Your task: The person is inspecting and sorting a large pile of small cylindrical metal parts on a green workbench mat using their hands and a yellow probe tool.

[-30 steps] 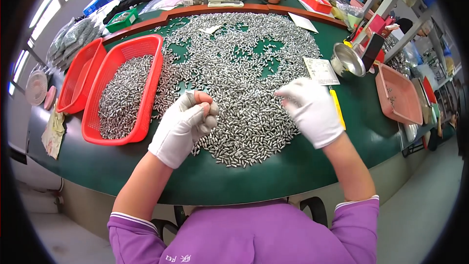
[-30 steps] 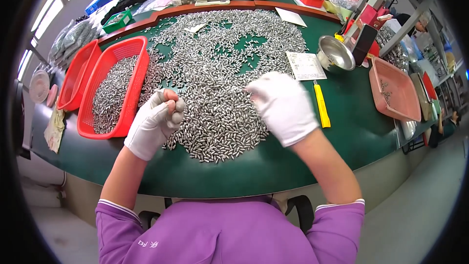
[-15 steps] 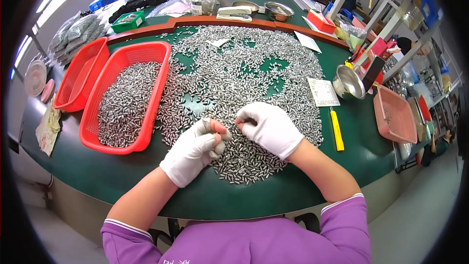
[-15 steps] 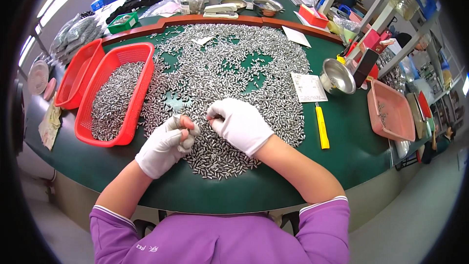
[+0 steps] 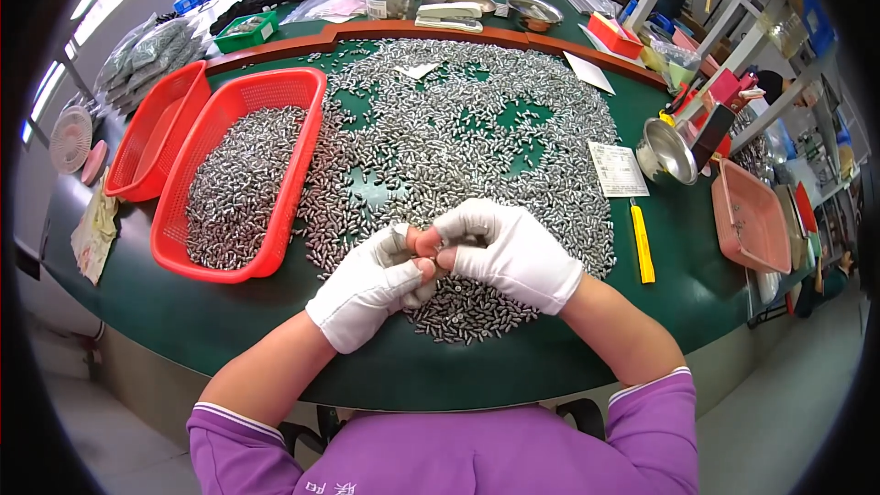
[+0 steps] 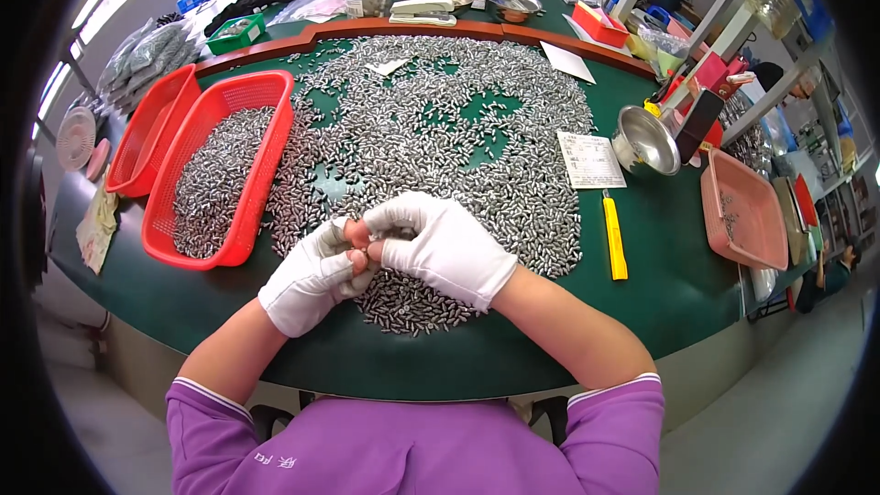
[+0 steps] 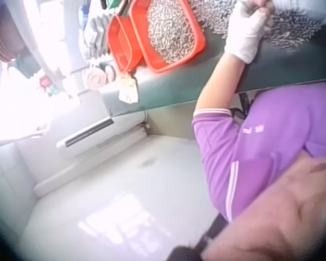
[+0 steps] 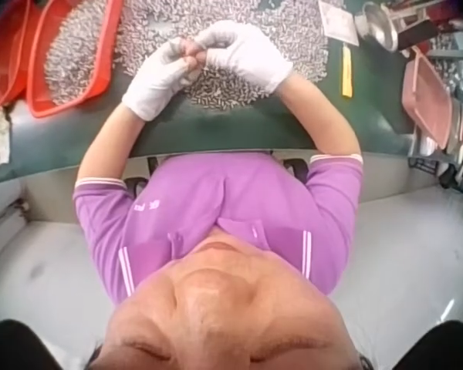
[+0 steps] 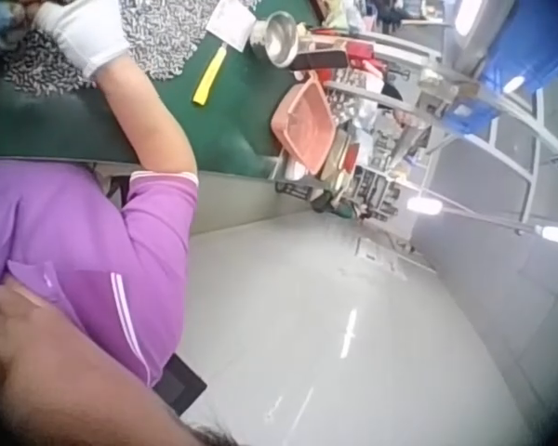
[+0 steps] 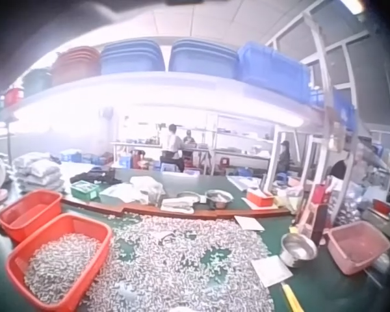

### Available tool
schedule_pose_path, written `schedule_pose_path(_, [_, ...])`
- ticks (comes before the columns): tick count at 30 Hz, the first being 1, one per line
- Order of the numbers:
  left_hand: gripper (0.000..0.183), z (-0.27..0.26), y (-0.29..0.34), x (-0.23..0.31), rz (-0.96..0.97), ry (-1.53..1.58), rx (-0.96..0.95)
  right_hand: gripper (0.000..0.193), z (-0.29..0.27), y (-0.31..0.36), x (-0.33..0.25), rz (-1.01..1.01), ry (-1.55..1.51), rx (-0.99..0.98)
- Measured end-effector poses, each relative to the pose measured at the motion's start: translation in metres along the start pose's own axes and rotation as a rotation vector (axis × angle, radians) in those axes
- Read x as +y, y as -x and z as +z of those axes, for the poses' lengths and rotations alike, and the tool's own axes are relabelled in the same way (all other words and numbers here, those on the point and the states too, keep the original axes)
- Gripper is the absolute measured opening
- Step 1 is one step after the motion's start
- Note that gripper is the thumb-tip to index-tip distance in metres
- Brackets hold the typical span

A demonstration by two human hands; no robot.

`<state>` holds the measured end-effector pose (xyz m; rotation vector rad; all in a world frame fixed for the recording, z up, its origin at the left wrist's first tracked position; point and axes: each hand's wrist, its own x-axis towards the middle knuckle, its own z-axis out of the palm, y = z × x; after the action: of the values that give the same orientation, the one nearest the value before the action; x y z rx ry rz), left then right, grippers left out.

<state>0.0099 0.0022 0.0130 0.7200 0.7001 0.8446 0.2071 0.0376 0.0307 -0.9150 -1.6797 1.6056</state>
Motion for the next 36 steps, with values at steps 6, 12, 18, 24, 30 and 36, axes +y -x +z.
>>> schedule_pose_path(6, [0.017,-0.006,0.000,-0.001,0.007,0.036,-0.087,0.020,-0.032,0.001,0.010,-0.207,1.275,0.183])
schedule_pose_path(12, [0.019,-0.006,-0.001,-0.002,0.036,0.008,-0.108,0.010,-0.030,-0.007,0.012,-0.109,1.292,0.160])
schedule_pose_path(18, [0.019,-0.005,-0.001,-0.003,0.037,-0.001,-0.097,0.010,-0.031,-0.003,0.011,-0.150,1.287,0.224])
schedule_pose_path(24, [0.019,-0.006,-0.002,-0.004,0.050,0.054,-0.096,0.011,-0.036,-0.005,0.010,0.004,1.313,0.153])
schedule_pose_path(30, [0.031,-0.010,-0.003,-0.005,0.018,0.141,-0.105,0.007,-0.025,-0.006,-0.008,-0.296,0.906,0.135])
schedule_pose_path(36, [0.029,-0.007,-0.002,-0.006,-0.043,0.130,-0.133,0.012,-0.004,-0.001,-0.005,-0.307,0.438,0.001])
